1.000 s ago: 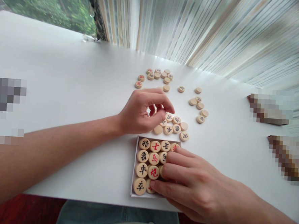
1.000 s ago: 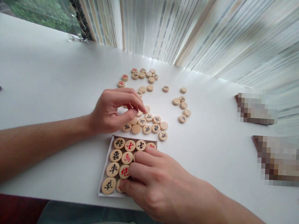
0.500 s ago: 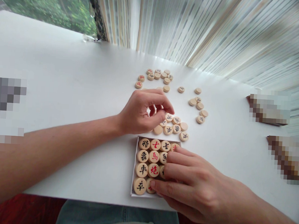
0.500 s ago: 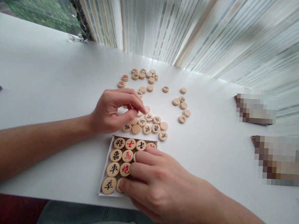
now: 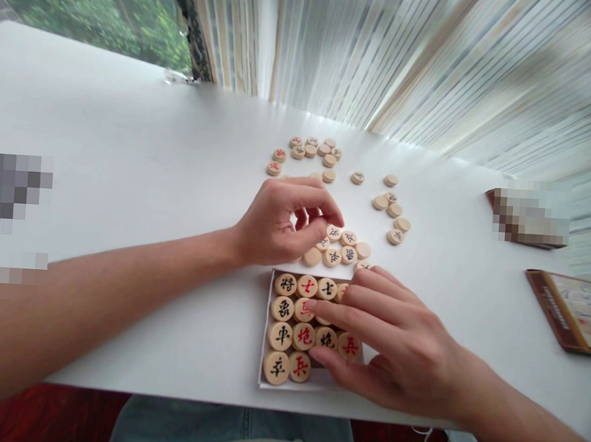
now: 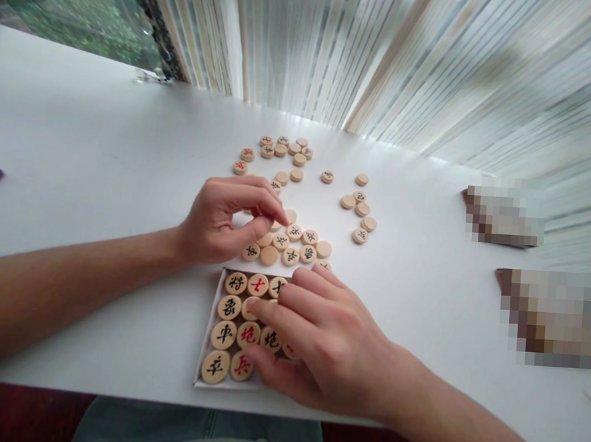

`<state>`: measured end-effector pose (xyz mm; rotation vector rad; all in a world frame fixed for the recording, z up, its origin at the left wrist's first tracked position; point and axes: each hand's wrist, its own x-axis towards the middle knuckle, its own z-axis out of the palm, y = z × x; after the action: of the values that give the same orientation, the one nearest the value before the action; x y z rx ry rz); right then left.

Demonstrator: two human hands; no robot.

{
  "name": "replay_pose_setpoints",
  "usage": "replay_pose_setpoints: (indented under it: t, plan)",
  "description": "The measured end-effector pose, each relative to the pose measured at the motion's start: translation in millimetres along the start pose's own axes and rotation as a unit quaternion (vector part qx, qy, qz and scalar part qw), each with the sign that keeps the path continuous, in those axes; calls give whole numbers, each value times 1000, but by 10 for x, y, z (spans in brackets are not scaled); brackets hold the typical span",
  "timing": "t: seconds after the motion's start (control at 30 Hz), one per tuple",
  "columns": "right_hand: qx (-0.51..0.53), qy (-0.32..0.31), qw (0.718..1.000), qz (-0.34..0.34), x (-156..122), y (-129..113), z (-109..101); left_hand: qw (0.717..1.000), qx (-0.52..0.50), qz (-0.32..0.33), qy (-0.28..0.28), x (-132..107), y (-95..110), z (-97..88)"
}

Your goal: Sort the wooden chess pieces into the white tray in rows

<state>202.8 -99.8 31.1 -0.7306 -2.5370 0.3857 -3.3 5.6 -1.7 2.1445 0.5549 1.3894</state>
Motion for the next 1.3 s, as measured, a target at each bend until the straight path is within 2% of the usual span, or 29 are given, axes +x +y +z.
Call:
replay_pose_setpoints:
  t: [0.13,0.7,0.93,1.17,1.3]
  plan:
    - [-21,-15,999,21,25,22,-10,1000,2,0,0,-1,2,-3]
    - [-21,-34,999,21,20,18,-3,1000,11,-1,-2,2,6,-4]
    - [5,-8,1000,3,15,8,1,1000,8,-6,-1,-1,3,5]
    - [57,-103,990,-73,1,-21,-26,1000,-1,-6,-2,-2,4,-1]
    - [50,-137,986,-76,5,-30,-41,1000,-1,-9,-6,-3,-2,-3]
